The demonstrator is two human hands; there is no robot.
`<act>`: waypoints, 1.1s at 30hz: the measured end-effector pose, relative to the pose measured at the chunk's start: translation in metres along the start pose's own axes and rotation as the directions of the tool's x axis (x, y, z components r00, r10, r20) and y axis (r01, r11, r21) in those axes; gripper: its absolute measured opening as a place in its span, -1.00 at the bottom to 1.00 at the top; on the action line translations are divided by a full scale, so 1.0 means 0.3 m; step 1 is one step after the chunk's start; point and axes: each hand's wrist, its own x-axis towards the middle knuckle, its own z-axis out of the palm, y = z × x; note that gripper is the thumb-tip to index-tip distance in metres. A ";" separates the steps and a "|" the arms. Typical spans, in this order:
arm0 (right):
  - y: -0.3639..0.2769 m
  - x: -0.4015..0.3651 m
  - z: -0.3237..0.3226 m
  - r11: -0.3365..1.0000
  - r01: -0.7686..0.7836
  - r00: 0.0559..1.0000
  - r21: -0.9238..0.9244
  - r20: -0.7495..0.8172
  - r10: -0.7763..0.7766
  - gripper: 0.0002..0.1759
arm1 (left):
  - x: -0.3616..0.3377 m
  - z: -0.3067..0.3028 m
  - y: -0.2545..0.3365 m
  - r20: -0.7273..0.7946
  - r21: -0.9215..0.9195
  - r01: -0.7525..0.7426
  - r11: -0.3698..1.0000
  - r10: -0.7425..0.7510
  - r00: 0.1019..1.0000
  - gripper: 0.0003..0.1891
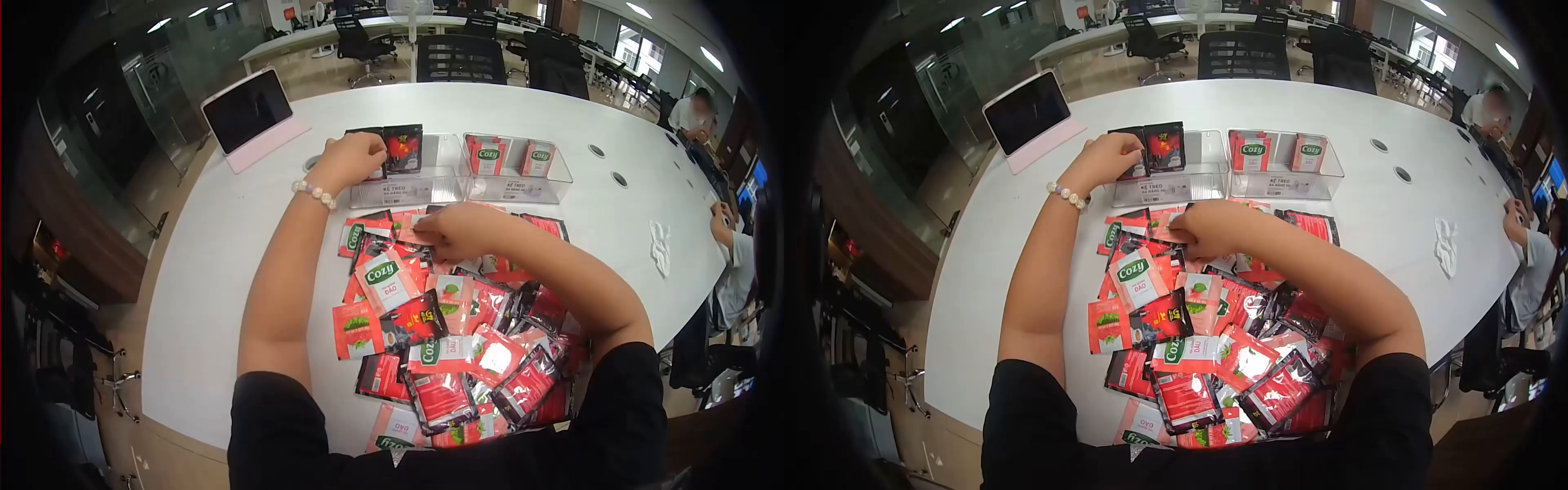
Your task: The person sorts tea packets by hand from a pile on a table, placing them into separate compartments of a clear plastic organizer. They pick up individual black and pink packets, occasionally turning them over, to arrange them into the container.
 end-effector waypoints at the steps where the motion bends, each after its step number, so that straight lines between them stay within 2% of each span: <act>1: -0.022 -0.014 -0.028 0.994 -0.035 0.999 0.106 0.023 0.033 -0.60 | -0.003 -0.014 0.001 -0.010 -0.013 -0.009 1.000 0.008 1.000 -0.70; 2: -0.029 -0.016 -0.035 0.975 -0.071 0.997 0.213 0.054 0.061 -0.63 | -0.004 -0.024 0.001 -0.017 -0.028 -0.015 0.999 0.015 1.000 -0.71; 4: 0.052 -0.070 -0.015 0.984 0.073 0.975 0.160 -0.218 -0.036 -0.75 | -0.012 0.015 0.043 -0.023 -0.134 -0.072 0.988 0.070 0.997 -0.69; 5: 0.083 -0.072 -0.007 0.982 0.147 0.923 0.120 -0.374 -0.092 -0.80 | -0.009 0.012 0.047 -0.032 -0.161 -0.111 0.981 0.107 0.994 -0.68; 7: 0.085 -0.101 -0.041 0.921 0.128 0.823 0.367 -0.558 0.108 -0.78 | -0.014 -0.012 0.085 0.080 -0.395 -0.136 0.908 0.182 0.980 -0.71; 8: 0.113 -0.110 -0.043 0.879 0.172 0.788 0.445 -0.598 0.149 -0.79 | -0.014 -0.012 0.107 0.125 -0.511 -0.133 0.849 0.226 0.966 -0.73; 9: 0.132 -0.121 -0.050 0.830 0.220 0.750 0.513 -0.633 0.192 -0.80 | -0.018 0.004 0.127 0.104 -0.568 -0.191 0.801 0.299 0.949 -0.75; 11: 0.141 -0.161 -0.070 0.773 0.190 0.763 0.605 -0.586 0.271 -0.79 | -0.034 0.040 0.176 0.047 -0.665 -0.299 0.685 0.437 0.898 -0.80; 12: 0.133 -0.180 -0.083 0.739 0.177 0.768 0.650 -0.561 0.309 -0.78 | -0.032 0.045 0.198 0.173 -0.562 -0.254 0.787 0.412 0.895 -0.85; 15: 0.078 -0.221 -0.104 0.602 0.291 0.698 0.744 -0.595 0.398 -0.73 | -0.073 0.087 0.283 0.045 -0.696 -0.247 0.675 0.384 0.922 -0.86; 16: 0.090 -0.208 -0.090 0.529 0.438 0.625 0.727 -0.669 0.402 -0.70 | -0.080 0.105 0.310 -0.146 -0.773 -0.331 0.542 0.356 0.923 -0.88; 19: 0.171 -0.244 -0.104 0.556 0.301 0.729 0.775 -0.563 0.390 -0.74 | -0.098 0.121 0.338 -0.165 -0.949 -0.212 0.232 0.205 0.965 -0.88; 20: 0.197 -0.250 -0.103 0.530 0.346 0.732 0.774 -0.577 0.364 -0.76 | -0.111 0.118 0.349 -0.146 -0.944 -0.205 0.259 0.232 0.962 -0.84; 23: 0.197 -0.274 -0.134 0.507 0.440 0.614 0.741 -0.661 0.432 -0.76 | -0.150 0.114 0.398 -0.073 -0.926 -0.153 0.344 0.236 0.969 -0.80; 24: 0.229 -0.299 -0.163 0.580 0.419 0.609 0.699 -0.690 0.391 -0.73 | -0.159 0.108 0.402 -0.036 -0.934 -0.121 0.335 0.248 0.968 -0.73; 25: 0.277 -0.297 -0.179 0.638 0.462 0.537 0.617 -0.766 0.352 -0.72 | -0.161 0.098 0.407 -0.072 -0.926 -0.157 0.343 0.248 0.966 -0.72; 27: 0.404 -0.349 -0.236 0.908 0.124 0.531 0.400 -0.800 0.280 -0.77 | -0.165 0.070 0.412 -0.145 -0.905 -0.229 0.359 0.245 0.959 -0.68; 29: 0.495 -0.391 -0.276 0.914 -0.308 0.618 0.264 -0.675 0.403 -0.82 | -0.166 0.016 0.401 -0.196 -0.897 -0.270 0.350 0.233 0.953 -0.68; 30: 0.522 -0.398 -0.279 0.910 -0.389 0.658 0.141 -0.649 0.382 -0.85 | -0.166 -0.011 0.392 -0.223 -0.893 -0.292 0.343 0.226 0.948 -0.68; 33: 0.677 -0.386 -0.207 0.922 -0.361 0.788 -0.139 -0.574 0.222 -0.85 | -0.164 -0.066 0.359 -0.237 -0.860 -0.302 0.411 0.202 0.950 -0.69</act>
